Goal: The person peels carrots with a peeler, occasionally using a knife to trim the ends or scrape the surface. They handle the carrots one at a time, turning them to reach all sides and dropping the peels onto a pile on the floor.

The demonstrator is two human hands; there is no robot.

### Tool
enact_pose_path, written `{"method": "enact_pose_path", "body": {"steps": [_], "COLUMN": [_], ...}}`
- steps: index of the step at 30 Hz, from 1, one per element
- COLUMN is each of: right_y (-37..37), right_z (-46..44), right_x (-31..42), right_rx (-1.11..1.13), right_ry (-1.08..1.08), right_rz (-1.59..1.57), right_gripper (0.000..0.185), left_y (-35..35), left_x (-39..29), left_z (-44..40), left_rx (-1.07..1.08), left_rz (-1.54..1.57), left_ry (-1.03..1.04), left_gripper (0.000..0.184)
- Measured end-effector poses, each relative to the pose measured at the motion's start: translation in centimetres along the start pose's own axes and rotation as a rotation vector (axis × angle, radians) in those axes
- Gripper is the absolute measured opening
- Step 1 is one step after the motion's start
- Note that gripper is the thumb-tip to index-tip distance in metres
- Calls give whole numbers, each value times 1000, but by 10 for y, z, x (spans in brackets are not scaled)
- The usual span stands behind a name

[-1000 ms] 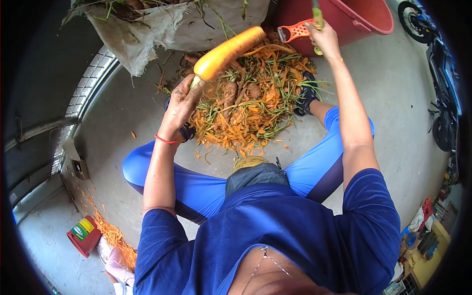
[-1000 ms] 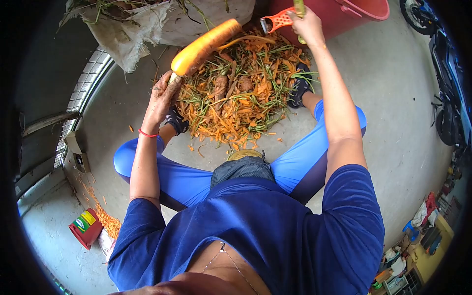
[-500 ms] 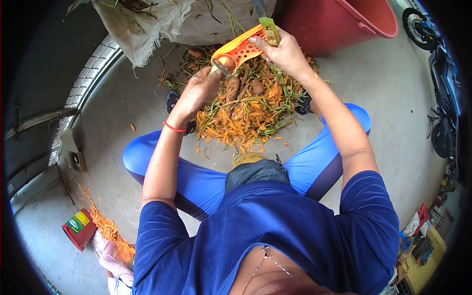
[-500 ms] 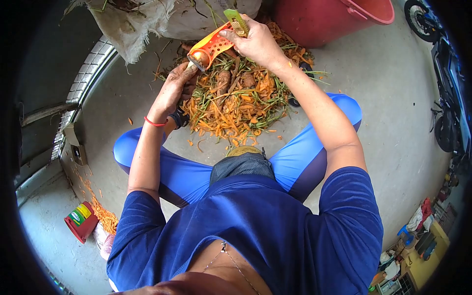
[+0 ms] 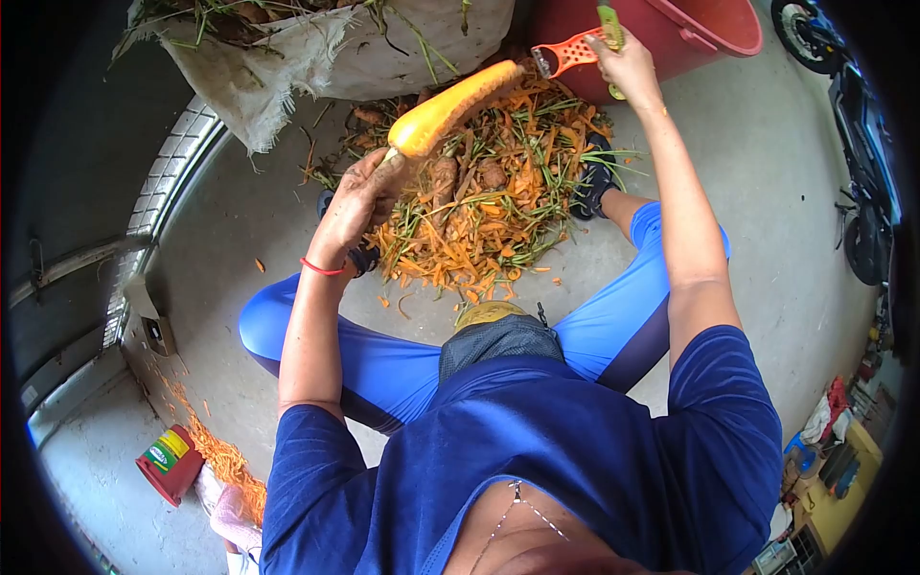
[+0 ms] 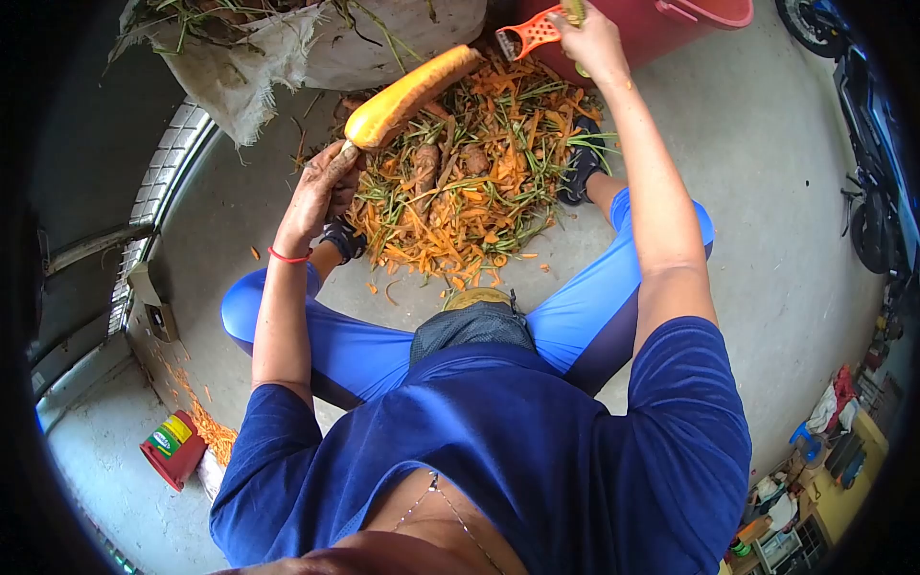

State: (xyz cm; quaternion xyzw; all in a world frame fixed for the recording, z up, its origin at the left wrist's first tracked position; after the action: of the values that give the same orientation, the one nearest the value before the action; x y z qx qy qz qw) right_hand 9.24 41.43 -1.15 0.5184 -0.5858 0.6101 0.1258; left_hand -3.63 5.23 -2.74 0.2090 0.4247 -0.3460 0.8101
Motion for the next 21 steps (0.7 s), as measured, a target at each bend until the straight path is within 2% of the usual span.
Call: {"method": "enact_pose_path", "body": {"steps": [1,3,7,9,10,13,14,17,21], "right_y": [-1,0,19,29,36,35,40,47,63], "right_z": [-2,-2,22,26,28,31,28,42,68], "right_x": [-10,-2,42,48,51,64,57,63,82], "right_rx": [-38,-8,44,32,84,91,143,200,295], "right_ry": [137,185,141,97,125,94,76,170,180], "right_rz": [-148,-384,-413,-391,-490,-405,-547,-420,-427], "right_gripper": [26,28,31,31,32,33,35,35,32], "left_y": [1,6,-14,-15,-14,-12,-9,-15,-10], "left_x": [-2,-6,-5,-3,-9,-24,-25,-12,-4], "left_z": [2,6,-16,-18,-14,-7,-3,-18,-28], "left_rx": [-13,-35,-411,-459,-458,-526,-559,-468,-425], "left_rz": [31,100,-629,-705,-730,-899,-961,-733,-610], "left_ry": [9,27,351,283,339,553,626,405,327], "left_gripper": [26,26,34,37,37,39,39,39,38]}}
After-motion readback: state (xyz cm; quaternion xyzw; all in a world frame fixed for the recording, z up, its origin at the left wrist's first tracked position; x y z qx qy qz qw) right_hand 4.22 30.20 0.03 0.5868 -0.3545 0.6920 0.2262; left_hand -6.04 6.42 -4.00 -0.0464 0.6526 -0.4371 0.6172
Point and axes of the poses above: each hand's wrist, its own z-axis away from the middle knuckle, its own y-axis out of the palm, x = y × z, the point moved 7 cm from there along -z, towards the middle knuckle, and after that the axes turned 14 degrees about -x, right-handed, at the moved point
